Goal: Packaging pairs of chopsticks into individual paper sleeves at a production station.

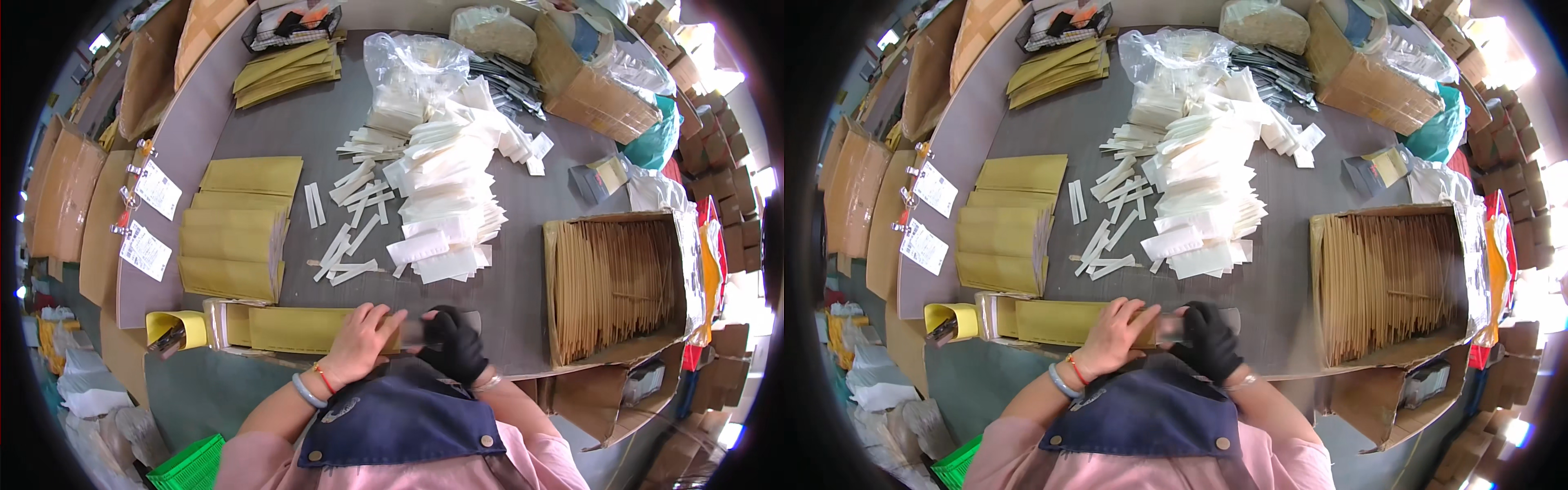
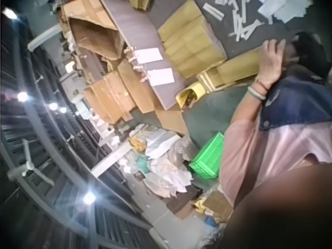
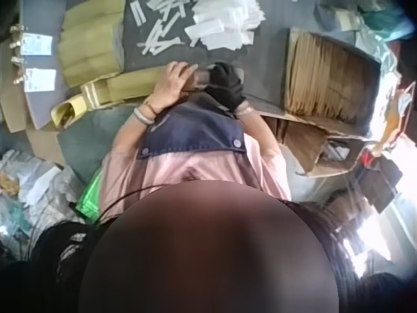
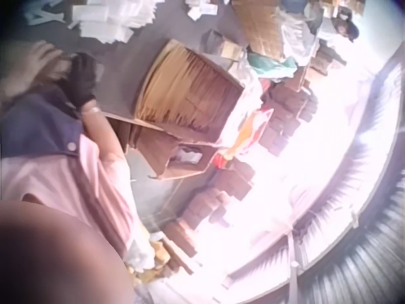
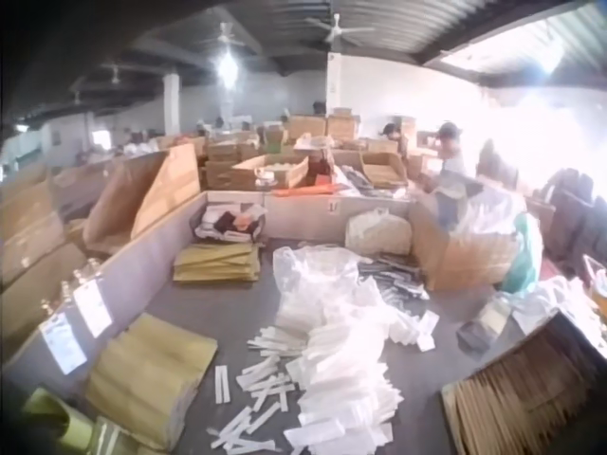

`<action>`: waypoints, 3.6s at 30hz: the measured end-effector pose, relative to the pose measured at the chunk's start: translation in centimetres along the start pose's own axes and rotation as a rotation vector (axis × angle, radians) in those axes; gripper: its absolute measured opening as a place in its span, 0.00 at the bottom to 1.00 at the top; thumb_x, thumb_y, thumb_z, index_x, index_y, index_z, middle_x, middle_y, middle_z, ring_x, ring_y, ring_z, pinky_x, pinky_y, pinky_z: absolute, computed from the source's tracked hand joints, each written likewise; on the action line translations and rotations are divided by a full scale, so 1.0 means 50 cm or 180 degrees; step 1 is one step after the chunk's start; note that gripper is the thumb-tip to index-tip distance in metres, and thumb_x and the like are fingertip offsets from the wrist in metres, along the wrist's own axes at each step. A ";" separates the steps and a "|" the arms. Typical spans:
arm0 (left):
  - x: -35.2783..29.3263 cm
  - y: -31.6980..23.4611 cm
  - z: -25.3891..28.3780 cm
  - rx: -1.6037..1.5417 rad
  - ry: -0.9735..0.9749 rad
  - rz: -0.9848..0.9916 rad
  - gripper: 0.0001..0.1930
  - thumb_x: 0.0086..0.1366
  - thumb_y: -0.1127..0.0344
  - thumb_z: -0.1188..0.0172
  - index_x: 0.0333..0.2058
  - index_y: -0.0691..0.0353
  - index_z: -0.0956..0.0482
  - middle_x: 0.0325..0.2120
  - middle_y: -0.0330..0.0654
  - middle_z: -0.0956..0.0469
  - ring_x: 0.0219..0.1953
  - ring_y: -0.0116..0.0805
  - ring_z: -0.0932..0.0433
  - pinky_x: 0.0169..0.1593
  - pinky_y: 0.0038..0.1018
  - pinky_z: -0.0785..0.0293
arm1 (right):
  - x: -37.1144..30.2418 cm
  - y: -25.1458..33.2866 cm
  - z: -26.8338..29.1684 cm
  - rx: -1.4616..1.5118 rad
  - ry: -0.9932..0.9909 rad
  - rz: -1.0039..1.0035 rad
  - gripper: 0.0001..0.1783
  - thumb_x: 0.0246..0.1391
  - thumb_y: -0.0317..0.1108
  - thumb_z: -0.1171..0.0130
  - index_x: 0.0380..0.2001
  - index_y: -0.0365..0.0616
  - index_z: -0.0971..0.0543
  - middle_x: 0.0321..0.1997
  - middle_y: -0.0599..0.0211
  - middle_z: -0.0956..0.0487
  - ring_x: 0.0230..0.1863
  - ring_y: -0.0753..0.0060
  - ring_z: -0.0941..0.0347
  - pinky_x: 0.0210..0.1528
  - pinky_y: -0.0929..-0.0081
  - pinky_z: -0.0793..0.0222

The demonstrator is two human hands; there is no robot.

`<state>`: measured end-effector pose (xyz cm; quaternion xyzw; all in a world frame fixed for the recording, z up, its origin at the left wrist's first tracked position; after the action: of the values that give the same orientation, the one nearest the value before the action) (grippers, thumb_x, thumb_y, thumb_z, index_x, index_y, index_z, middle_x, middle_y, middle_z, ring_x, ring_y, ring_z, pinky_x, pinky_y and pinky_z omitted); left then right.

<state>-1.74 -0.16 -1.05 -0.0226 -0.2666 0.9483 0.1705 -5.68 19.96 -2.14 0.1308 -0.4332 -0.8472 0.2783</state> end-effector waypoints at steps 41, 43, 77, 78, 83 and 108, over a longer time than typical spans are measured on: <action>0.053 0.184 0.031 0.0367 -0.0786 0.1090 0.09 0.47 0.68 0.27 0.26 0.56 0.20 0.31 0.38 0.26 0.38 0.45 0.28 0.40 0.39 0.35 | -0.204 -0.247 0.330 -0.1688 -0.2644 -0.1281 0.15 0.55 0.37 0.37 0.44 0.41 0.22 0.46 0.56 0.22 0.48 0.56 0.26 0.53 0.65 0.31; 0.073 0.171 0.030 0.0061 -0.0957 0.0905 0.09 0.48 0.69 0.27 0.26 0.57 0.21 0.33 0.38 0.25 0.38 0.46 0.26 0.40 0.39 0.33 | -0.259 -0.277 0.386 -0.2236 -0.2873 -0.2063 0.20 0.56 0.38 0.40 0.48 0.38 0.23 0.48 0.52 0.22 0.50 0.51 0.26 0.54 0.62 0.31; -0.056 0.030 0.050 -0.0059 -0.0383 0.0447 0.30 0.42 0.60 0.24 0.47 0.60 0.20 0.48 0.42 0.27 0.52 0.48 0.32 0.58 0.45 0.36 | -0.068 -0.066 0.110 -0.1614 0.0160 -0.0166 0.15 0.47 0.28 0.33 0.41 0.51 0.16 0.25 0.63 0.26 0.29 0.58 0.27 0.33 0.63 0.29; -0.063 0.042 0.037 -0.0029 -0.0193 0.0369 0.34 0.41 0.59 0.23 0.50 0.62 0.22 0.50 0.42 0.27 0.54 0.49 0.33 0.59 0.46 0.37 | -0.060 -0.067 0.098 -0.1615 0.0163 -0.0160 0.15 0.47 0.28 0.33 0.41 0.51 0.16 0.25 0.63 0.26 0.29 0.58 0.27 0.33 0.63 0.29; -0.013 0.000 -0.005 -0.0339 -0.0241 0.0236 0.37 0.38 0.58 0.22 0.50 0.63 0.22 0.51 0.43 0.28 0.55 0.50 0.34 0.60 0.44 0.37 | -0.007 -0.055 0.012 -0.0668 -0.0226 0.0550 0.11 0.50 0.28 0.37 0.39 0.49 0.17 0.34 0.58 0.21 0.37 0.53 0.23 0.41 0.61 0.25; -0.026 0.140 0.134 -0.0043 -0.1116 0.0997 0.28 0.43 0.65 0.25 0.47 0.61 0.22 0.57 0.54 0.35 0.60 0.59 0.37 0.63 0.49 0.38 | -0.011 0.031 0.125 -0.1514 -0.0596 -0.0041 0.36 0.30 0.46 0.23 0.45 0.46 0.25 0.42 0.63 0.23 0.45 0.55 0.27 0.52 0.58 0.38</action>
<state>-3.60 -9.54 1.05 0.1002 -0.2917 0.9508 -0.0278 -7.54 23.68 2.78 -0.0146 -0.2447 -0.9354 0.2546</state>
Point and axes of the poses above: each hand's wrist, its own x-axis towards the middle knuckle, its own z-axis out of the back of the hand, y = z × x, the point moved 2 cm from there along x, towards the middle knuckle
